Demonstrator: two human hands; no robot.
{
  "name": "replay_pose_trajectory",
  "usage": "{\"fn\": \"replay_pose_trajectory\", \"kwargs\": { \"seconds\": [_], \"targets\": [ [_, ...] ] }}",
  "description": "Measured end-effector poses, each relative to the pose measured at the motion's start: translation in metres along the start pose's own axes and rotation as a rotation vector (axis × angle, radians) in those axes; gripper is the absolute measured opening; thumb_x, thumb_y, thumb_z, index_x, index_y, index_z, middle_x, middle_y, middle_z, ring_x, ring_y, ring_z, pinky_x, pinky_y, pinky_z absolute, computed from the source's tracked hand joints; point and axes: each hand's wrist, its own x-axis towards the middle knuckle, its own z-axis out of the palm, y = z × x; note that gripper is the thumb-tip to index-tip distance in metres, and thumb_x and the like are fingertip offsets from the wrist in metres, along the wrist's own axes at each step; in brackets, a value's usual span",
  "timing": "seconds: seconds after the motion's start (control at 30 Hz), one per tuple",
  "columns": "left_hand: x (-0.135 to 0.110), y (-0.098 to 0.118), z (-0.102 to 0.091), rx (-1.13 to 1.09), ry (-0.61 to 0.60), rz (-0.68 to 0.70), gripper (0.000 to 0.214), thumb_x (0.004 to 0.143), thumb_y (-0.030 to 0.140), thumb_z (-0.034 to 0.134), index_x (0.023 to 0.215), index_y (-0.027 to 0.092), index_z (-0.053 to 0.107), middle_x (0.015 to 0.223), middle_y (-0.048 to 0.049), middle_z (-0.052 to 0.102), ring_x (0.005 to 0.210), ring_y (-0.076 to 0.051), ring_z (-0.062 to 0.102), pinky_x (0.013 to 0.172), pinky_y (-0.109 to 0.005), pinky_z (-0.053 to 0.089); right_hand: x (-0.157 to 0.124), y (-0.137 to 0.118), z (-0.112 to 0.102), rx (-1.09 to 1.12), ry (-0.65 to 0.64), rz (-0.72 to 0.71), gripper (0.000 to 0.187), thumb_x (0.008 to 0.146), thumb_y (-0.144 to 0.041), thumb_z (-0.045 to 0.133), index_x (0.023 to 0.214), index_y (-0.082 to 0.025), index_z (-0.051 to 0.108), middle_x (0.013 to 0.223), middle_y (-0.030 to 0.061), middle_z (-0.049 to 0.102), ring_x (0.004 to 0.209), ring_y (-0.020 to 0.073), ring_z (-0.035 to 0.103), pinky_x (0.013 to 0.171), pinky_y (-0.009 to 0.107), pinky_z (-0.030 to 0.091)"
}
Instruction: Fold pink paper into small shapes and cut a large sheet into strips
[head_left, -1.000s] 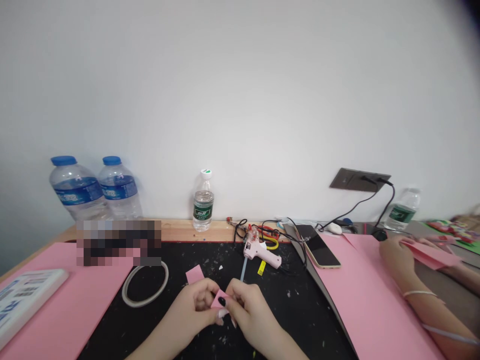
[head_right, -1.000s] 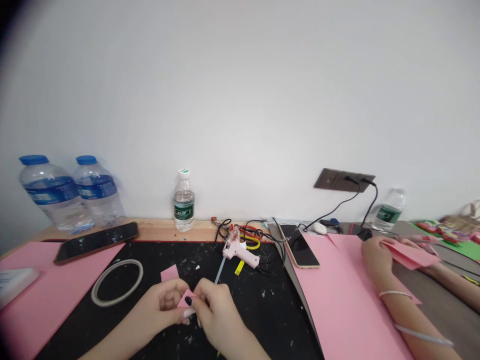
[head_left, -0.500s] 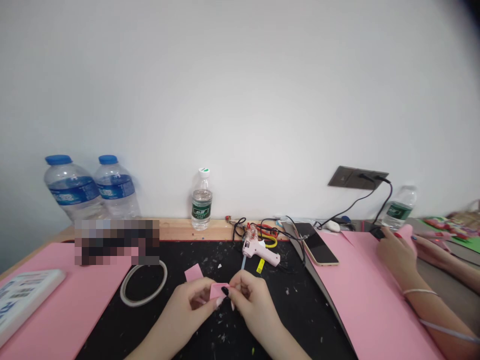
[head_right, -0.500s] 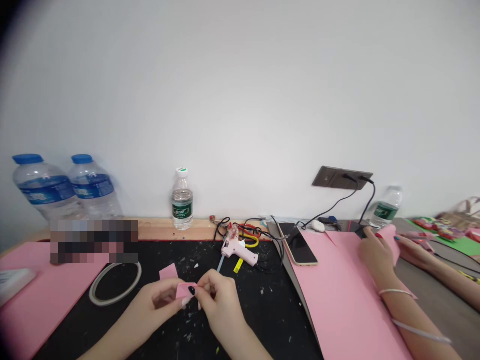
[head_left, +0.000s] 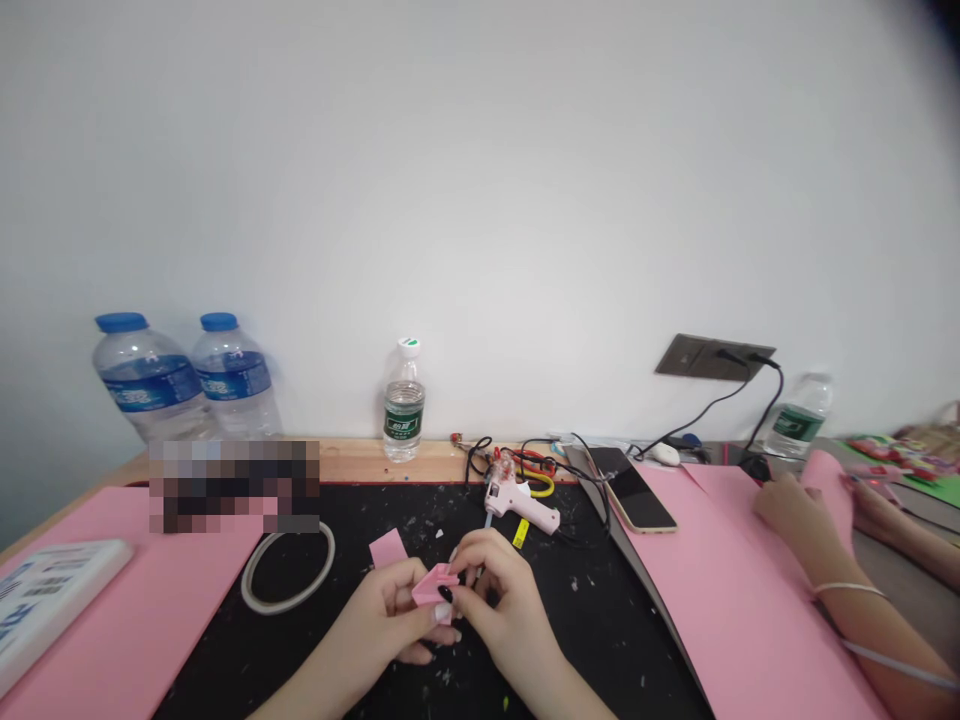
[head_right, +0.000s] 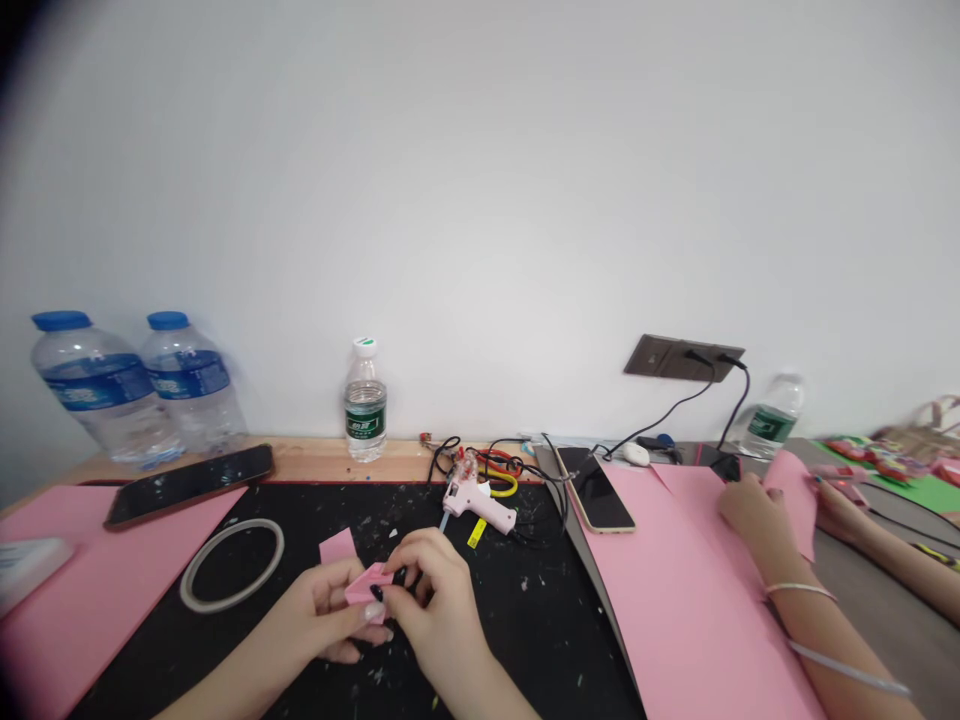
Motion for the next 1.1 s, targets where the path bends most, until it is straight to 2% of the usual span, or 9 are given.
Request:
{"fn": "replay_pose_trajectory", "kwargs": {
  "seconds": [0.17,0.33,0.5,0.67,0.73,0.87,1.1],
  "targets": [
    [0.003,-0.006,-0.001,0.119,-0.053,0.142,0.017,0.068,0.028,0.065,0.071,0.013,0.060,0.055,0.0010,0.064,0.054,-0.014,0.064,0.045,-0.018,0.044,-0.001,0.006,0.002,0.177,-0.001,0.104,0.007,0.069,-0.010,0.063,0.065,-0.016,0.064,0.094,0.0059,0.059,0.071,0.0140,0.057,0.056,0.022,0.043],
    [0.001,-0.007,0.000,0.142,-0.090,0.173,0.014,0.069,0.026,0.064,0.073,0.013,0.063,0.056,0.0008,0.065,0.056,-0.015,0.064,0.048,-0.019,0.046,-0.001,0.007,0.003,0.287,-0.010,0.132,0.005,0.070,-0.015,0.065,0.066,-0.016,0.066,0.092,0.0070,0.061,0.080,0.0181,0.059,0.065,0.026,0.045],
    [-0.002,-0.005,0.001,0.075,-0.070,0.118,0.031,0.080,0.042,0.049,0.084,0.014,0.061,0.069,-0.0053,0.071,0.069,-0.019,0.068,0.058,-0.023,0.050,-0.002,0.004,0.003,0.160,0.050,0.115,0.009,0.071,-0.014,0.062,0.062,-0.015,0.063,0.089,0.0063,0.060,0.072,0.0152,0.057,0.057,0.023,0.043],
    [-0.003,-0.005,0.002,0.040,-0.070,0.056,0.034,0.077,0.046,0.051,0.084,0.014,0.059,0.077,-0.0086,0.072,0.076,-0.022,0.068,0.063,-0.027,0.052,-0.003,0.005,0.005,-0.034,0.090,0.031,0.013,0.071,-0.007,0.058,0.061,-0.016,0.059,0.092,0.0053,0.061,0.059,0.0105,0.053,0.050,0.021,0.040],
    [-0.003,-0.005,0.002,0.021,-0.077,0.053,0.035,0.076,0.048,0.053,0.084,0.014,0.060,0.080,-0.0083,0.072,0.077,-0.023,0.068,0.063,-0.027,0.052,-0.005,0.005,0.005,-0.100,0.088,-0.051,0.014,0.072,-0.006,0.057,0.062,-0.016,0.059,0.094,0.0056,0.062,0.062,0.0114,0.054,0.053,0.022,0.042],
    [-0.002,-0.005,0.001,-0.006,-0.052,0.047,0.038,0.073,0.051,0.054,0.081,0.015,0.061,0.080,-0.0071,0.071,0.077,-0.023,0.068,0.061,-0.027,0.052,-0.007,0.003,0.003,-0.231,0.048,-0.212,0.017,0.076,-0.007,0.054,0.076,-0.019,0.066,0.103,0.0073,0.062,0.080,0.0167,0.057,0.071,0.029,0.046],
    [0.000,-0.004,-0.002,-0.106,-0.020,0.037,0.038,0.074,0.051,0.054,0.082,0.015,0.061,0.081,-0.0066,0.071,0.076,-0.021,0.068,0.059,-0.024,0.051,-0.007,-0.008,-0.002,-0.328,-0.075,-0.241,0.028,0.081,-0.011,0.047,0.100,-0.024,0.064,0.122,0.0073,0.053,0.094,0.0203,0.053,0.083,0.035,0.044]
  ]
}}
